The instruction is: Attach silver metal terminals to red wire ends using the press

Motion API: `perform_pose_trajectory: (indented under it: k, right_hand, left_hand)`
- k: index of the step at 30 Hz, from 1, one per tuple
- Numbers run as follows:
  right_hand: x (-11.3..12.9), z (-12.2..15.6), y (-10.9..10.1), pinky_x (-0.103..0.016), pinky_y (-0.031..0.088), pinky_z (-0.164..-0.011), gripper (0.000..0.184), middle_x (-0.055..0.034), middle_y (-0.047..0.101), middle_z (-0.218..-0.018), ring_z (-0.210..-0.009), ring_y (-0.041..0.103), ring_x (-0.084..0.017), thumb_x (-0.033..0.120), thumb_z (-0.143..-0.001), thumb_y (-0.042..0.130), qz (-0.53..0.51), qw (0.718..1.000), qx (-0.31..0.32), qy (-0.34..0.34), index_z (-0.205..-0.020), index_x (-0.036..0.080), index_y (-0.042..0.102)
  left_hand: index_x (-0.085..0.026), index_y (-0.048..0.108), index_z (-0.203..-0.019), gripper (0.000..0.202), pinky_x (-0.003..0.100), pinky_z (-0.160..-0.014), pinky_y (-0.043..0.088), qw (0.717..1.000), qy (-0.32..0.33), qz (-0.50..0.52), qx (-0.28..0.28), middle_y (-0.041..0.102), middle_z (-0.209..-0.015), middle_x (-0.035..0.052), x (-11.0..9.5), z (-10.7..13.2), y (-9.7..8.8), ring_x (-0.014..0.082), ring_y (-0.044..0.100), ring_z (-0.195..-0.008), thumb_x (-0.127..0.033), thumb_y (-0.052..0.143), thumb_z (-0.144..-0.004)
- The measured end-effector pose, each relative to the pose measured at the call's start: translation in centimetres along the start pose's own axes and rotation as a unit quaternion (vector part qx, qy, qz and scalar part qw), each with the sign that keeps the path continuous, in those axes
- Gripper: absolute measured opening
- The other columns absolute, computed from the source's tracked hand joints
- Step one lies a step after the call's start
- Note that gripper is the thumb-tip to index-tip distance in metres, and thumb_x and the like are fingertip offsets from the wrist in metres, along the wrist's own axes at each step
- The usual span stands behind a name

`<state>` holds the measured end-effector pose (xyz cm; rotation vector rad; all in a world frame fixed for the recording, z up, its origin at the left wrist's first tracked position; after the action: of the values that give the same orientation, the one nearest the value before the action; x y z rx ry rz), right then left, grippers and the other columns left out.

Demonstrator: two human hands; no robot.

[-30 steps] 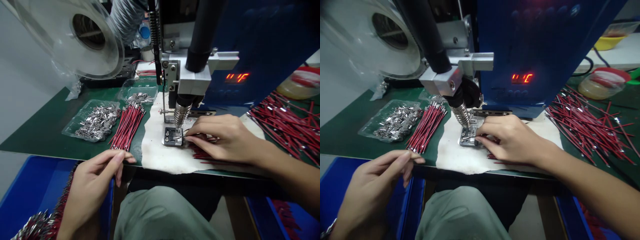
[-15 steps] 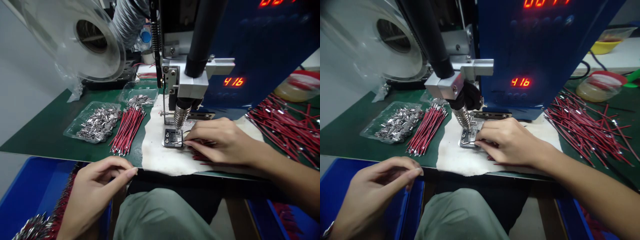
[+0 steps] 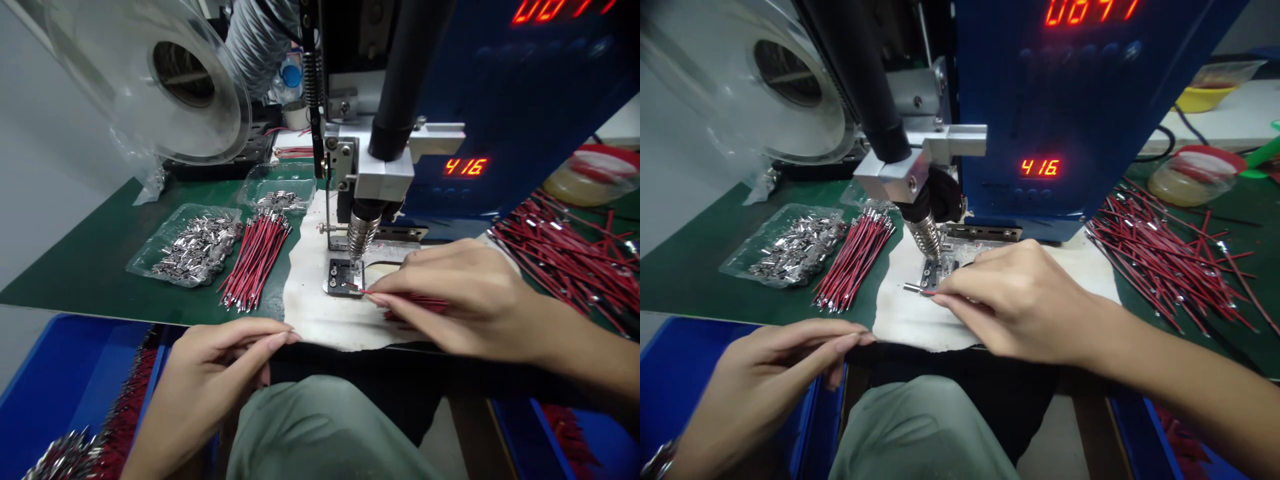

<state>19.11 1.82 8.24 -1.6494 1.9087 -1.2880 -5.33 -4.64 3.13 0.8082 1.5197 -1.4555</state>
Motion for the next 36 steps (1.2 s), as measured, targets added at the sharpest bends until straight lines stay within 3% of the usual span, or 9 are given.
perform_pose_trajectory:
  k: [3, 6, 11, 18, 22, 25, 28, 31, 36]
  right_hand:
    - [1.3, -0.4, -0.1, -0.023, 0.047, -0.057, 0.014, -0.0018, 0.074, -0.070, -0.057, 0.064, -0.010, 0.014, -0.099, 0.065, -0.025, 0.998, -0.022, 0.055, -0.091, 0.012, 0.076]
    - [2.2, 0.0, 0.2, -0.018, 0.048, -0.063, 0.009, 0.0001, 0.077, -0.075, -0.062, 0.068, -0.007, 0.012, -0.097, 0.069, -0.041, 0.992, -0.077, 0.093, -0.090, 0.013, 0.076]
    - [2.3, 1.1, 1.1, -0.017, 0.050, -0.062, 0.009, 0.0015, 0.080, -0.079, -0.063, 0.070, -0.007, 0.014, -0.096, 0.070, -0.060, 0.981, -0.109, 0.151, -0.090, 0.017, 0.076]
    - [2.3, 1.7, 1.4, -0.020, 0.048, -0.053, 0.013, 0.0024, 0.082, -0.083, -0.059, 0.070, -0.009, 0.016, -0.097, 0.068, -0.089, 0.969, -0.124, 0.194, -0.091, 0.022, 0.078]
    - [2.5, 2.2, 1.9, -0.020, 0.050, -0.049, 0.012, 0.0009, 0.082, -0.082, -0.060, 0.072, -0.012, 0.020, -0.097, 0.069, -0.090, 0.958, -0.172, 0.213, -0.091, 0.024, 0.078]
    - [2.3, 2.5, 2.7, -0.020, 0.053, -0.050, 0.010, 0.0003, 0.083, -0.084, -0.063, 0.074, -0.013, 0.022, -0.097, 0.071, -0.101, 0.948, -0.188, 0.234, -0.091, 0.025, 0.079]
    - [2.0, 2.4, 3.6, -0.019, 0.059, -0.056, 0.008, -0.0003, 0.083, -0.086, -0.069, 0.078, -0.015, 0.024, -0.096, 0.071, -0.163, 0.932, -0.184, 0.268, -0.096, 0.024, 0.079]
    - [1.8, 2.2, 4.1, -0.016, 0.062, -0.057, 0.008, 0.0017, 0.084, -0.086, -0.068, 0.079, -0.014, 0.022, -0.096, 0.071, -0.250, 0.905, -0.179, 0.294, -0.096, 0.025, 0.079]
    - [1.7, 2.1, 4.3, -0.014, 0.063, -0.061, 0.014, 0.0040, 0.084, -0.085, -0.071, 0.081, -0.014, 0.023, -0.098, 0.067, -0.365, 0.857, -0.163, 0.325, -0.089, 0.027, 0.077]
  left_hand:
    - [-0.027, 0.086, -0.079, 0.015, 0.013, -0.047, 0.044, 0.997, 0.008, 0.077, -0.002, 0.064, -0.049, -0.0016, -1.0, 0.3, 2.1, 0.0071, 0.055, -0.043, -0.025, 0.074, -0.086]
    - [-0.025, 0.086, -0.077, 0.015, 0.010, -0.044, 0.043, 0.984, -0.026, 0.173, -0.029, 0.062, -0.048, -0.0025, -1.8, 0.4, 3.9, 0.0055, 0.052, -0.042, -0.020, 0.074, -0.084]
    - [-0.021, 0.085, -0.080, 0.009, 0.009, -0.039, 0.040, 0.962, -0.058, 0.267, -0.018, 0.062, -0.047, -0.0011, -3.0, 0.1, 5.6, 0.0050, 0.047, -0.039, -0.018, 0.077, -0.082]
    - [-0.021, 0.083, -0.079, 0.011, 0.010, -0.042, 0.044, 0.971, -0.013, 0.238, 0.020, 0.060, -0.046, -0.0028, -2.3, -0.6, 5.5, 0.0059, 0.051, -0.041, -0.021, 0.075, -0.087]
    - [-0.022, 0.081, -0.078, 0.010, 0.010, -0.043, 0.041, 0.979, 0.017, 0.199, 0.034, 0.071, -0.060, -0.0015, -1.3, -0.6, 5.6, 0.0038, 0.051, -0.043, -0.028, 0.080, -0.086]
    - [-0.025, 0.086, -0.093, 0.011, 0.012, -0.044, 0.043, 0.969, 0.002, 0.217, 0.119, 0.079, -0.074, 0.0014, -1.1, -0.2, 7.3, 0.0043, 0.051, -0.046, -0.030, 0.082, -0.085]
    - [-0.024, 0.087, -0.091, 0.010, 0.012, -0.044, 0.039, 0.958, -0.013, 0.230, 0.172, 0.075, -0.066, 0.0001, -1.5, 0.3, 8.9, 0.0039, 0.048, -0.045, -0.024, 0.079, -0.085]
    - [-0.021, 0.085, -0.076, 0.012, 0.012, -0.041, 0.032, 0.960, -0.002, 0.234, 0.154, 0.067, -0.054, -0.0021, -1.9, 0.3, 9.4, 0.0022, 0.040, -0.042, -0.018, 0.076, -0.084]
    - [-0.020, 0.081, -0.068, 0.011, 0.015, -0.050, 0.046, 0.961, -0.017, 0.239, 0.138, 0.075, -0.062, 0.0025, -1.4, 0.4, 9.2, 0.0074, 0.057, -0.049, -0.023, 0.084, -0.078]
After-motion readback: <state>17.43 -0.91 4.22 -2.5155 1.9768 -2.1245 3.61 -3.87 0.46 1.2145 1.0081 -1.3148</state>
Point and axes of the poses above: each hand's wrist, its own z-axis away from the middle knuckle, its own y-axis out of the palm, x = y × z, the point moved 5 cm from there along -z, towards the middle knuckle
